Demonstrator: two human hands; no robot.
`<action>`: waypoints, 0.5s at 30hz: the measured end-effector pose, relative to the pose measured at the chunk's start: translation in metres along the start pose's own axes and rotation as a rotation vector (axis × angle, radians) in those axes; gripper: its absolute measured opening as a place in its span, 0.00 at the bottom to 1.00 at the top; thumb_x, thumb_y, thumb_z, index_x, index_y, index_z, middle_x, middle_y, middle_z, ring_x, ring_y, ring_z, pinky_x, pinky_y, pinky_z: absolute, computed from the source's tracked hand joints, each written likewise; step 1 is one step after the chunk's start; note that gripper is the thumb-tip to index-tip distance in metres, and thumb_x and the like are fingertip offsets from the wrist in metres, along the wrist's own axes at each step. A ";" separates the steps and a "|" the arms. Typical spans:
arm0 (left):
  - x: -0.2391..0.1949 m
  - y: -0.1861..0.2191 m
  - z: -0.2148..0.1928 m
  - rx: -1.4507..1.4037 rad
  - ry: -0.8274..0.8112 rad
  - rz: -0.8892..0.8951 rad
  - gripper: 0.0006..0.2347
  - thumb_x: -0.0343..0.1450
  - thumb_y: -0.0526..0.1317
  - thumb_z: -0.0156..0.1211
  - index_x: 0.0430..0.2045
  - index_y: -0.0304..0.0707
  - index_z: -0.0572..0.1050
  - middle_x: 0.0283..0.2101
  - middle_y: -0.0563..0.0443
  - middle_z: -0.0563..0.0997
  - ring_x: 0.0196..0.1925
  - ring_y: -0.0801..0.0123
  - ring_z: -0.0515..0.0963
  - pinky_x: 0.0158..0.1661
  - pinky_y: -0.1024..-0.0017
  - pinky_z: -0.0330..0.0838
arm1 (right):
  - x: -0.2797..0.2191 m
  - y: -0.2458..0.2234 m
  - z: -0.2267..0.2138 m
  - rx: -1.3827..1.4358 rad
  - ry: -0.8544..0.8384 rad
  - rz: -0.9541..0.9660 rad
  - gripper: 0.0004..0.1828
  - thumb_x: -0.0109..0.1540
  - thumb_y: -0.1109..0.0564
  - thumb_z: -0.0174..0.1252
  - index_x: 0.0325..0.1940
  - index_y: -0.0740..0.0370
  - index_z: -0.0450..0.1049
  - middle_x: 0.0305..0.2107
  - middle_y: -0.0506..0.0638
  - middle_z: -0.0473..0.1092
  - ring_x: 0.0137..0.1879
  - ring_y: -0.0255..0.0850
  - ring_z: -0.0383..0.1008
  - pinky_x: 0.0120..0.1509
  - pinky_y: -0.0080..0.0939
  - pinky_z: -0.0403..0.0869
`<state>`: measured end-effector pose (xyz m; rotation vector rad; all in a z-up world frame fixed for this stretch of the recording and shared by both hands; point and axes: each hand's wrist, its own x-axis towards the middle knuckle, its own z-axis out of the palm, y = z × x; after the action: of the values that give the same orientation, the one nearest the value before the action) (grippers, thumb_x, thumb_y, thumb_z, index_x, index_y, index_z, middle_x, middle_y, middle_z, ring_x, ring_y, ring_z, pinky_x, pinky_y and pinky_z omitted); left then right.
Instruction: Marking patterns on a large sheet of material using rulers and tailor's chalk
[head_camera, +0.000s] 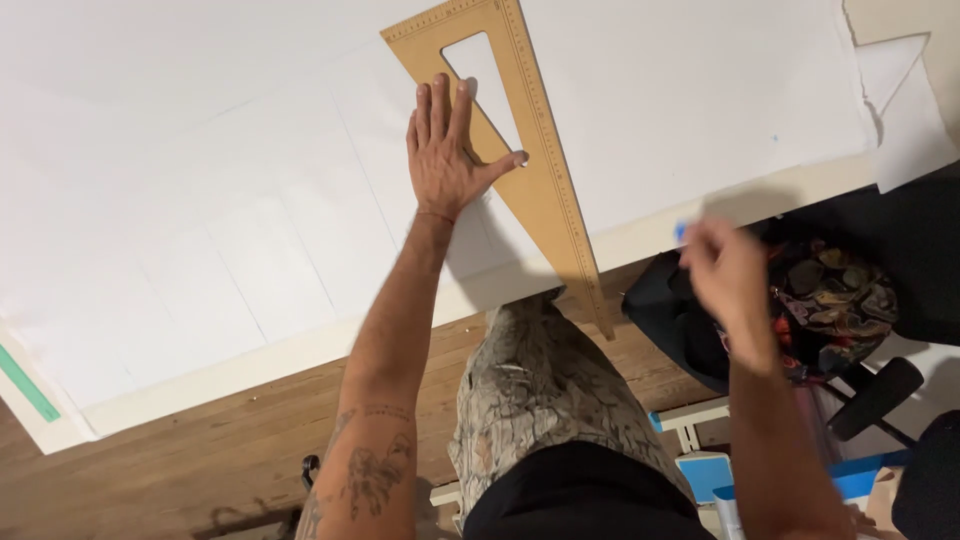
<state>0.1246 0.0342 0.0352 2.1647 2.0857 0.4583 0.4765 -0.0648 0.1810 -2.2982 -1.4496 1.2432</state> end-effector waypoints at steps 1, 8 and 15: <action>0.001 0.002 -0.006 -0.001 0.002 0.001 0.53 0.61 0.87 0.39 0.77 0.55 0.51 0.80 0.45 0.53 0.83 0.53 0.50 0.76 0.53 0.55 | 0.037 0.000 0.009 0.000 0.002 -0.001 0.12 0.72 0.57 0.53 0.57 0.58 0.77 0.35 0.51 0.77 0.43 0.43 0.77 0.51 0.45 0.74; -0.001 0.000 -0.002 -0.008 0.063 0.022 0.53 0.61 0.87 0.41 0.77 0.55 0.54 0.80 0.50 0.53 0.83 0.54 0.51 0.75 0.52 0.58 | 0.259 -0.098 0.097 0.298 0.322 -0.867 0.08 0.68 0.62 0.64 0.51 0.68 0.80 0.39 0.54 0.81 0.41 0.38 0.81 0.43 0.36 0.79; -0.001 0.001 -0.009 0.020 0.021 0.022 0.52 0.62 0.87 0.42 0.76 0.57 0.55 0.80 0.53 0.53 0.83 0.54 0.52 0.76 0.52 0.59 | 0.366 -0.105 0.166 0.321 0.492 -0.778 0.09 0.57 0.64 0.61 0.23 0.55 0.78 0.18 0.43 0.78 0.26 0.34 0.79 0.32 0.40 0.76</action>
<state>0.1234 0.0322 0.0441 2.2055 2.0872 0.4665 0.3561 0.2372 -0.0771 -1.4380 -1.5591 0.5705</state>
